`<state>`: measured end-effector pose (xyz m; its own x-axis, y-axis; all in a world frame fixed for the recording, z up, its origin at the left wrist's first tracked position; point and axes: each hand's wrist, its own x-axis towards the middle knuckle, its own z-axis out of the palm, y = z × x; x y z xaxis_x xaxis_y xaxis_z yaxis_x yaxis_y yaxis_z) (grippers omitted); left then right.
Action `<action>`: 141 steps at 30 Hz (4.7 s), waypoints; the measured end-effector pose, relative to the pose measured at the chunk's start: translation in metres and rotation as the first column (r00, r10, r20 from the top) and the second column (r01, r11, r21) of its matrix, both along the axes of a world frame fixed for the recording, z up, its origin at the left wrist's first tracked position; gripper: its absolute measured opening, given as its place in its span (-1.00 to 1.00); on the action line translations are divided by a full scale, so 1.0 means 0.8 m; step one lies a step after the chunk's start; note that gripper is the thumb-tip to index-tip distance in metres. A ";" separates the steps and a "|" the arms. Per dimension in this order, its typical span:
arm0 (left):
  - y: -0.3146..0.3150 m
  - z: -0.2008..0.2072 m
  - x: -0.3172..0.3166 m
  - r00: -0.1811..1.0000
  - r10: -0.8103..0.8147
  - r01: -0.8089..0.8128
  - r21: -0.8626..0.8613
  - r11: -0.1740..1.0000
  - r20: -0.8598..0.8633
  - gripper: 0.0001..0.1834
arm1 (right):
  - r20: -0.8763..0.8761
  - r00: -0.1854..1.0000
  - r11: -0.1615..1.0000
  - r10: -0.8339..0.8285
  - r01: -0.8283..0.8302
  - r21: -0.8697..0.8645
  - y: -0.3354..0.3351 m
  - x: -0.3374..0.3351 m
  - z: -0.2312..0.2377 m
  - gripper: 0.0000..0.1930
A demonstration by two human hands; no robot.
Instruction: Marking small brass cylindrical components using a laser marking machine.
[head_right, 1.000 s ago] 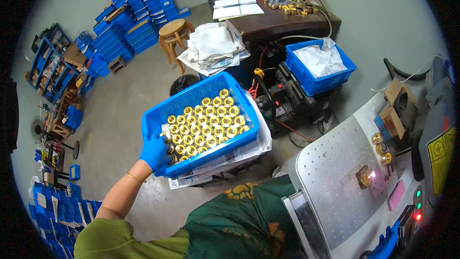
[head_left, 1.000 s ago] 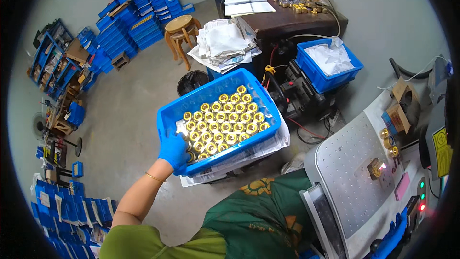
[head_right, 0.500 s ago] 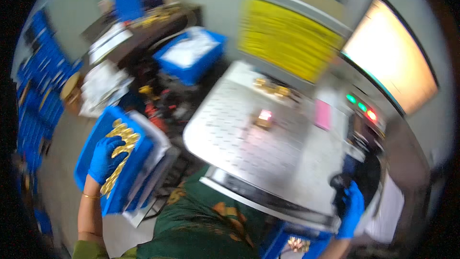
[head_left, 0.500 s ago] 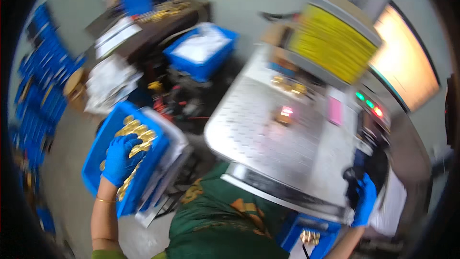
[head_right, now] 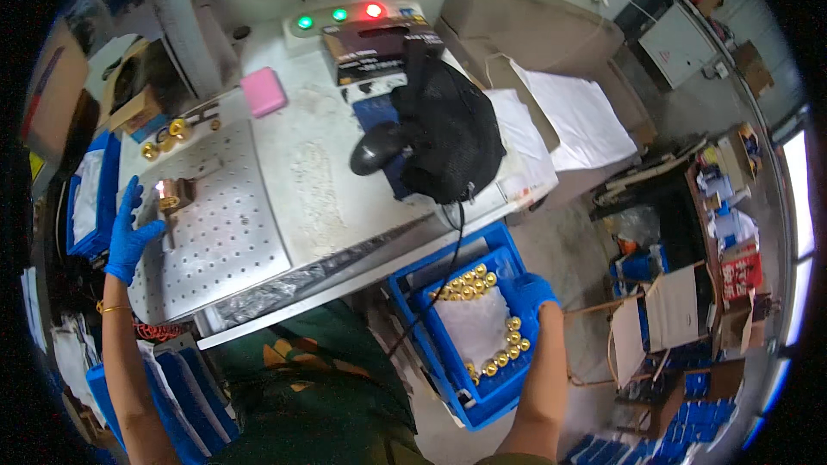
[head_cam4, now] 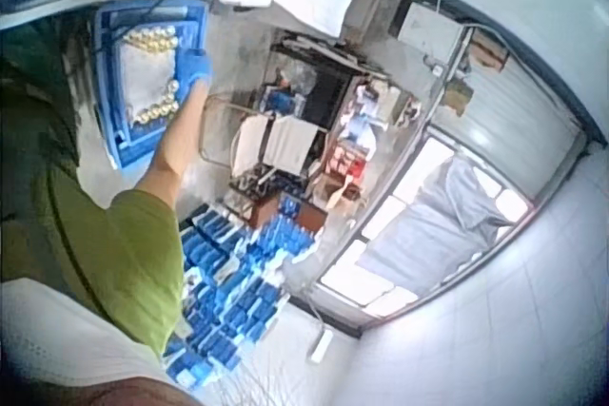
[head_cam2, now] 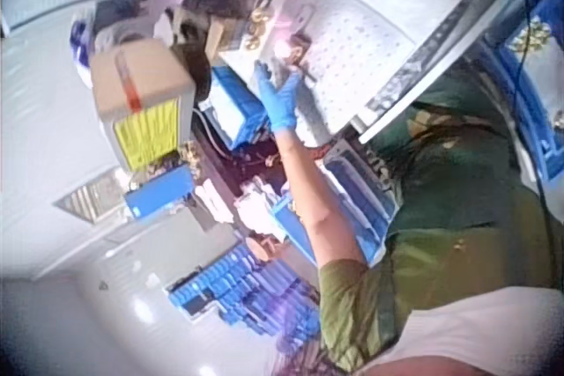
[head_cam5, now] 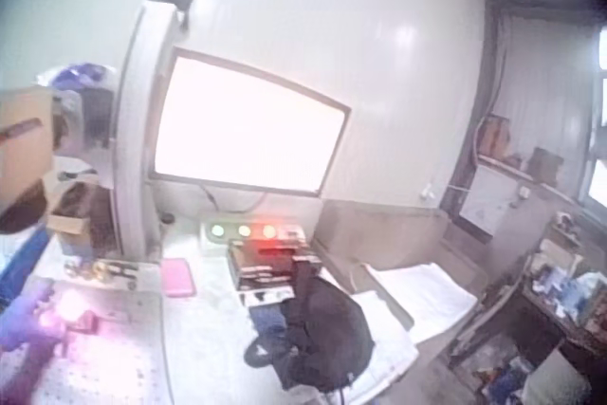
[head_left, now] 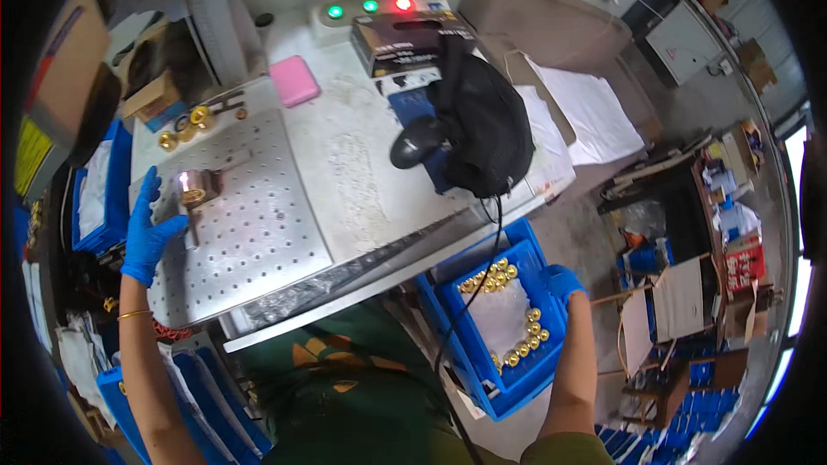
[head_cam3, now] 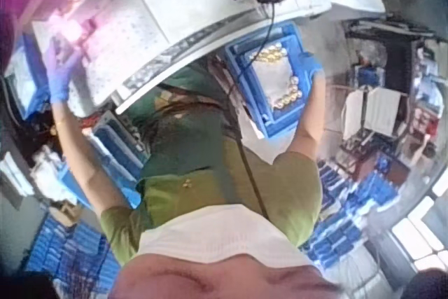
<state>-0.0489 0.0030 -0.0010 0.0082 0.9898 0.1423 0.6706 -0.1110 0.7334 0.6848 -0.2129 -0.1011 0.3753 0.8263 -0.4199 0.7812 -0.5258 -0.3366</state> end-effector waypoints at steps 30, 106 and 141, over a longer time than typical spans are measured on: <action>0.006 0.026 0.054 0.943 -0.029 0.131 0.292 0.948 -0.331 -0.39 | -0.743 0.665 0.979 0.075 0.094 0.182 0.023 -0.096 0.206 -0.71; -0.616 0.017 -0.229 0.450 0.561 -0.892 -0.316 0.324 -0.695 -0.77 | -0.203 0.475 0.477 0.856 -0.576 0.664 0.336 -0.501 0.174 -0.81; -0.079 0.051 0.022 0.997 -0.042 0.042 0.003 0.999 0.067 -0.37 | -0.648 0.421 0.760 0.635 -0.489 0.427 0.357 -0.567 0.174 -0.62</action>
<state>-0.0314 -0.0599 0.0401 0.0400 0.9885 0.1457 0.6148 -0.1393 0.7763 0.2311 0.0725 0.0382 -0.5670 0.8090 -0.1549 0.3291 0.0501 -0.9430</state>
